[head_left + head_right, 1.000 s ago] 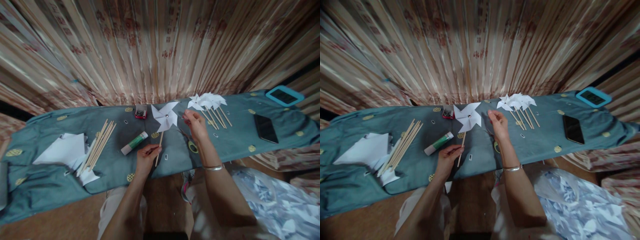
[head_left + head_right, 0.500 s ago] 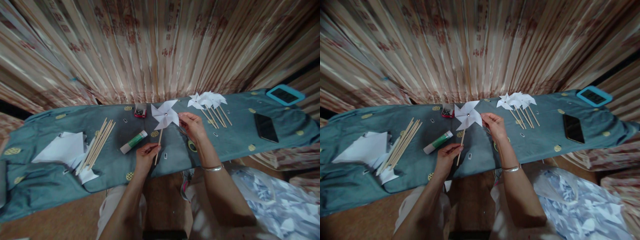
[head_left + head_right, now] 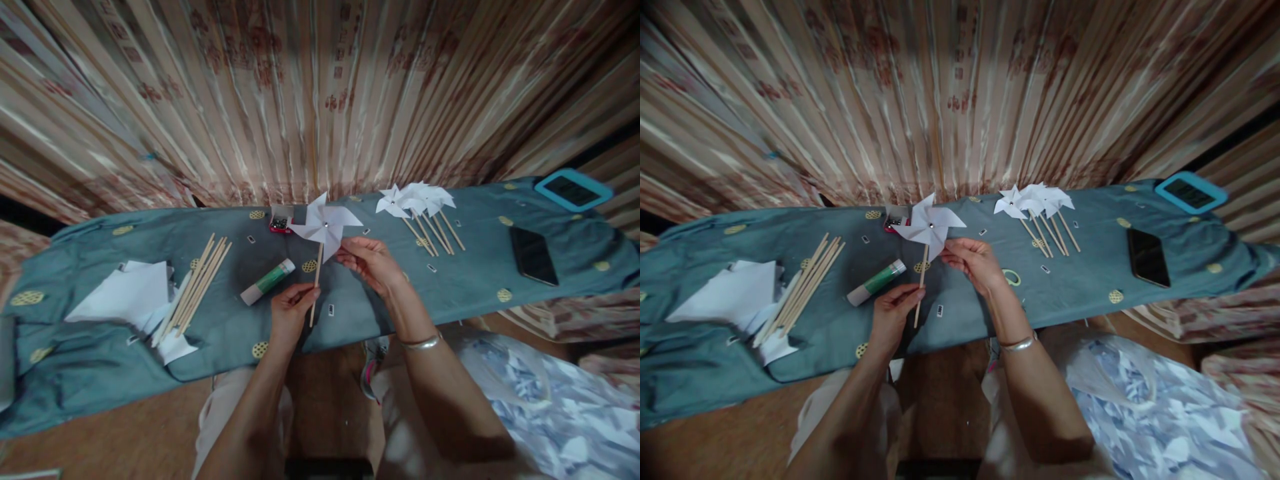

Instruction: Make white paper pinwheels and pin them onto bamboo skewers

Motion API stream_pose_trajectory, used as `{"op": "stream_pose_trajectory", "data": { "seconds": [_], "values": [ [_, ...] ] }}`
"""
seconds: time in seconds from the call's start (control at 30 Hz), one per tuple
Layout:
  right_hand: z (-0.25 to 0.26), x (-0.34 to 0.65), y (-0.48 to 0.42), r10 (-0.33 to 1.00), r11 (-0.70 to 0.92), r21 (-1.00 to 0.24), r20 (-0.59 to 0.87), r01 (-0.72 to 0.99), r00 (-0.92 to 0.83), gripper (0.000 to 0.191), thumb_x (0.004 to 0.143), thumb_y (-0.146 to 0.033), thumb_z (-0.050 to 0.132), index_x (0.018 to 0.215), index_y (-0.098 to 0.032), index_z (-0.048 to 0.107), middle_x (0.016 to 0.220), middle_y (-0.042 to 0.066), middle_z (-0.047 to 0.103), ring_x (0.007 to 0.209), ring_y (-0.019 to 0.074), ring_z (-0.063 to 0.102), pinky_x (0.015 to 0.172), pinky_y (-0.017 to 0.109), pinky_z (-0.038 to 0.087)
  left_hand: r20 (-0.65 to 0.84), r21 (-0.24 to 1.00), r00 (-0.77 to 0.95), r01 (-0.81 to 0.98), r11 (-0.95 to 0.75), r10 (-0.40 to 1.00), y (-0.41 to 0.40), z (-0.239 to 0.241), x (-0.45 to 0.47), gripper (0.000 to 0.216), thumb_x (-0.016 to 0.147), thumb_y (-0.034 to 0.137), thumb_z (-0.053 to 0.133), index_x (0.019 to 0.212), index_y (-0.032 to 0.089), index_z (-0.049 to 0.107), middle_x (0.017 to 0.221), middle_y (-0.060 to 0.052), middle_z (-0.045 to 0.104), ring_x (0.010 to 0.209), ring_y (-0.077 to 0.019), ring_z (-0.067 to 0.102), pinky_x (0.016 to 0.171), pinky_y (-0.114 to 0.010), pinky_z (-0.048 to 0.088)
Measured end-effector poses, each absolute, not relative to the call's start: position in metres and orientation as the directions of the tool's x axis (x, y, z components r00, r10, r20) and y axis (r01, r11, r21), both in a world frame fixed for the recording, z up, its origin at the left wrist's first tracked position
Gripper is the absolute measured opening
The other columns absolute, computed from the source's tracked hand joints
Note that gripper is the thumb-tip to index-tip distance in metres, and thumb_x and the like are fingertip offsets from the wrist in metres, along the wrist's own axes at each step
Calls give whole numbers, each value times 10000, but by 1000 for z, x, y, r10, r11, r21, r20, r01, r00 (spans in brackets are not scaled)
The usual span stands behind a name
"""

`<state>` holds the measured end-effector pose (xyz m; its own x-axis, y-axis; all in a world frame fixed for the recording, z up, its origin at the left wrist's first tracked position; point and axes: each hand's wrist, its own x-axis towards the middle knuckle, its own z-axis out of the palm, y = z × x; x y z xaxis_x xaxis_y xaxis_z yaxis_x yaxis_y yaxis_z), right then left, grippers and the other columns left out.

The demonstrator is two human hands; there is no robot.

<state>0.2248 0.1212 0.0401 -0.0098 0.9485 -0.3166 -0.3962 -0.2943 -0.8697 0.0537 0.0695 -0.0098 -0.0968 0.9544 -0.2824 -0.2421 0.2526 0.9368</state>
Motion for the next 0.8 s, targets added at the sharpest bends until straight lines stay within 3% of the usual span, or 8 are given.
{"op": "stream_pose_trajectory", "data": {
  "seconds": [0.3, 0.4, 0.6, 0.8],
  "values": [
    [40, 225, 121, 939, -320, -832, -341, -453, -38, 422, 376, -403, 953, 654, -173, 734, 619, -6, 720, 539, 85, 674, 491, 121, 516, -279, 940, -110, -236, 248, 954, 70, -8, 54, 239, 489, 317, 834, 674, 180, 767, 661, -23, 734, 594, -127, 589, 605, -238, 461],
    [39, 226, 121, 940, -323, -836, -338, -444, -47, 371, 415, -365, 951, 648, -178, 731, 607, -6, 719, 543, 86, 674, 494, 122, 514, -278, 939, -104, -238, 248, 955, 70, -9, 54, 235, 496, 314, 830, 680, 183, 768, 679, -24, 740, 603, -129, 596, 625, -244, 470],
    [35, 221, 119, 936, -352, -865, -335, -358, -111, 301, 543, -365, 907, 718, -171, 756, 739, 36, 769, 573, 67, 661, 539, 133, 501, -266, 945, -92, -220, 241, 960, 70, -11, 53, 258, 511, 341, 839, 698, 179, 767, 692, -30, 740, 624, -140, 609, 633, -252, 474],
    [38, 233, 118, 936, -353, -902, -345, -249, -76, 400, 534, -472, 891, 785, -185, 767, 811, 31, 771, 635, 80, 665, 547, 144, 490, -260, 950, -85, -200, 239, 962, 68, -8, 52, 255, 533, 341, 829, 714, 171, 770, 697, -33, 737, 615, -132, 597, 617, -245, 462]
  ]
}}
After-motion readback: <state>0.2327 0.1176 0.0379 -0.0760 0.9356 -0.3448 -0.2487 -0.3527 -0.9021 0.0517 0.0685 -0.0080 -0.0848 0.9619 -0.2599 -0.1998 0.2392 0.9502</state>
